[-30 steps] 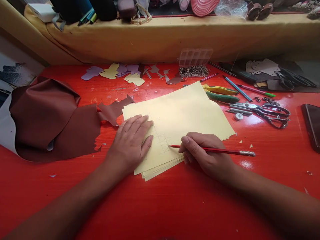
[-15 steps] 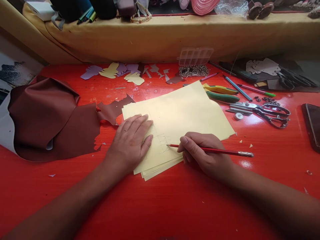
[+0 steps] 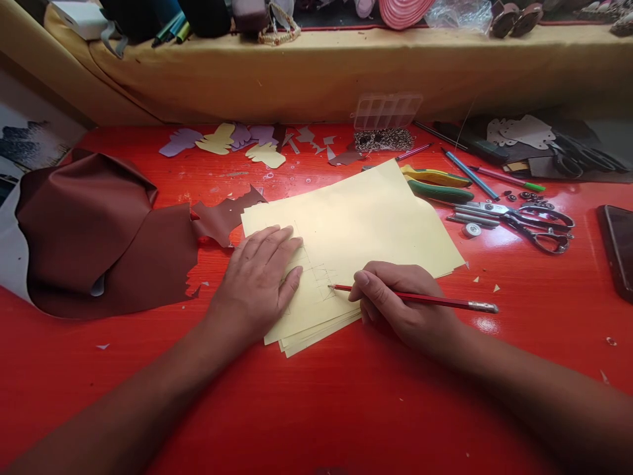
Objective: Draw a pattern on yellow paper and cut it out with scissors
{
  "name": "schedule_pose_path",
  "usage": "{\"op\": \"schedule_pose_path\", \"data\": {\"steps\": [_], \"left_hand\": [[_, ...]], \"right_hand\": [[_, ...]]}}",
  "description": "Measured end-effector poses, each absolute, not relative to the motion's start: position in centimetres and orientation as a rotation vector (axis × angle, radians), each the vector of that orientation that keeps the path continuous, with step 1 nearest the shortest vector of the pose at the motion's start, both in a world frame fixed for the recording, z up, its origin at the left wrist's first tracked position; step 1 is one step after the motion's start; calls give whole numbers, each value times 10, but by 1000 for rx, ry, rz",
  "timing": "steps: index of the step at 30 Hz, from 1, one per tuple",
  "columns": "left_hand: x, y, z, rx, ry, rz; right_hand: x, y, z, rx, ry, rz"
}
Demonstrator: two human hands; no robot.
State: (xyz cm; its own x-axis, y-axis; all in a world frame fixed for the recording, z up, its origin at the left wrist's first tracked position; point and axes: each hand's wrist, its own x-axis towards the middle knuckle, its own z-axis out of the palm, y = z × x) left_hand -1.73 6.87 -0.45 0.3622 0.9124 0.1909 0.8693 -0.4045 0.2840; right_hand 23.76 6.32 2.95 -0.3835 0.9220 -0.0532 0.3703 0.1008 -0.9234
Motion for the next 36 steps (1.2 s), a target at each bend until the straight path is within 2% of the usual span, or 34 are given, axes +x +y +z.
{"op": "schedule_pose_path", "data": {"steps": [36], "left_hand": [[-18,69,-4,2507,1630,473]], "right_hand": [[238,64,30,-1209,-1823,1272]]}}
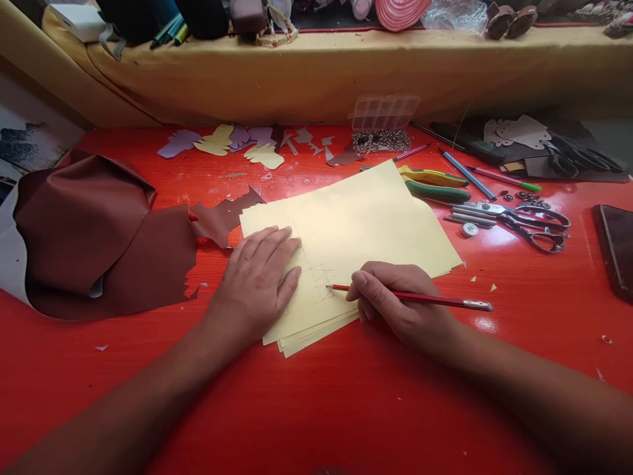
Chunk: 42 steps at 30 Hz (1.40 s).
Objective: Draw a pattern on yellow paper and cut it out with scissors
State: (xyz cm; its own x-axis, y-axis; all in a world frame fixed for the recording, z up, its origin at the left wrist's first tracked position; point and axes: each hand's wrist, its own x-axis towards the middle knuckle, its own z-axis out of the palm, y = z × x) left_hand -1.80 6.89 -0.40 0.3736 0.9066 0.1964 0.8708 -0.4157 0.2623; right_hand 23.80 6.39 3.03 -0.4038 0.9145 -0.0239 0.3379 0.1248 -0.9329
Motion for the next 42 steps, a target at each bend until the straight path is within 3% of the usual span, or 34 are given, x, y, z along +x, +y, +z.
{"op": "schedule_pose_path", "data": {"steps": [42], "left_hand": [[-20,70,-7,2560,1621,468]], "right_hand": [[239,64,26,-1180,-1804,1268]]}}
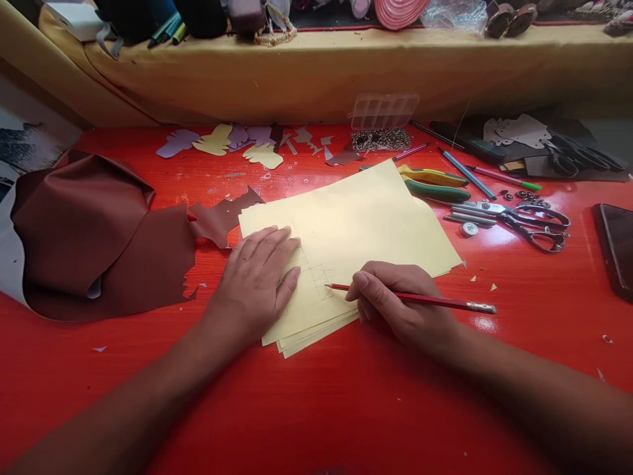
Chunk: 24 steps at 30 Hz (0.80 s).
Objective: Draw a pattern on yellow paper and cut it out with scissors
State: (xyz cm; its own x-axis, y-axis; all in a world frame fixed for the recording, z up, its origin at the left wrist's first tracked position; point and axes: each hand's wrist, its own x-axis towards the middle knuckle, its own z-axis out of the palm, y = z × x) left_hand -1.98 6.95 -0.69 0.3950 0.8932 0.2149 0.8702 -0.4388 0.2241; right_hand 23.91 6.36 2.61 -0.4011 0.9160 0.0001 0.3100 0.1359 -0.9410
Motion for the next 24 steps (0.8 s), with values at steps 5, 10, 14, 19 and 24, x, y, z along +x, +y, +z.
{"op": "schedule_pose_path", "data": {"steps": [5,10,14,19,24], "left_hand": [[-21,69,-9,2557,1624,476],[-21,69,-10,2548,1620,483],[-20,69,-10,2541,1620,489],[-21,69,-10,2548,1615,499],[-20,69,-11,2544,1634,487]], "right_hand": [[241,62,26,-1164,-1727,1300],[240,62,25,-1157,-1677,1345],[239,61,22,-1165,-1644,1367],[240,60,21,-1181,-1629,1381],[239,59,22,-1200,-1631,1392]]}}
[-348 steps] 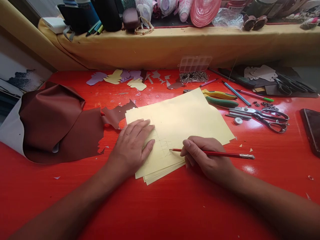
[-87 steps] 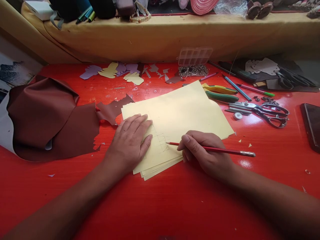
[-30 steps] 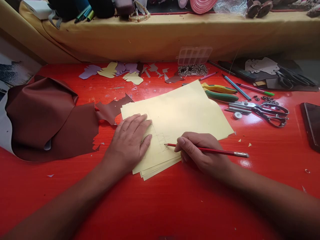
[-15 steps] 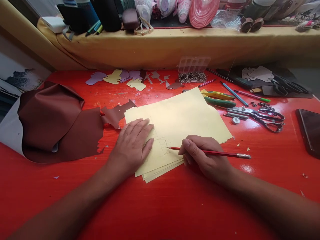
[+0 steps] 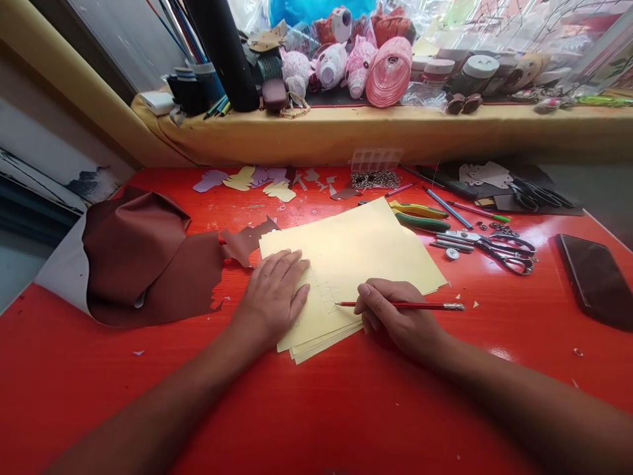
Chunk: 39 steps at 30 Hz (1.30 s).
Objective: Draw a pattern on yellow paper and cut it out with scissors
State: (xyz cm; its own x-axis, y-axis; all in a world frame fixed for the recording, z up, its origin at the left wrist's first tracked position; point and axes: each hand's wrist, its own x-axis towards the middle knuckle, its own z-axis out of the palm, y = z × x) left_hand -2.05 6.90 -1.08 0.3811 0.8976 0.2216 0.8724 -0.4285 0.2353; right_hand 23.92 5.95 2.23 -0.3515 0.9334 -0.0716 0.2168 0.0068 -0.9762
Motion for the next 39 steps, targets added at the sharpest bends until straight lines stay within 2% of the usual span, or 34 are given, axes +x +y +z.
{"op": "schedule_pose_path", "data": {"steps": [28,34,39], "left_hand": [[-25,66,7,2558,1429,493],[-27,87,18,2477,1593,484],[-18,125,26,2407,1760,292]], "right_hand": [[235,60,24,-1145,-1441,1424],[236,58,25,-1125,-1408,1390],[238,58,24,-1098,-1380,1391]]}}
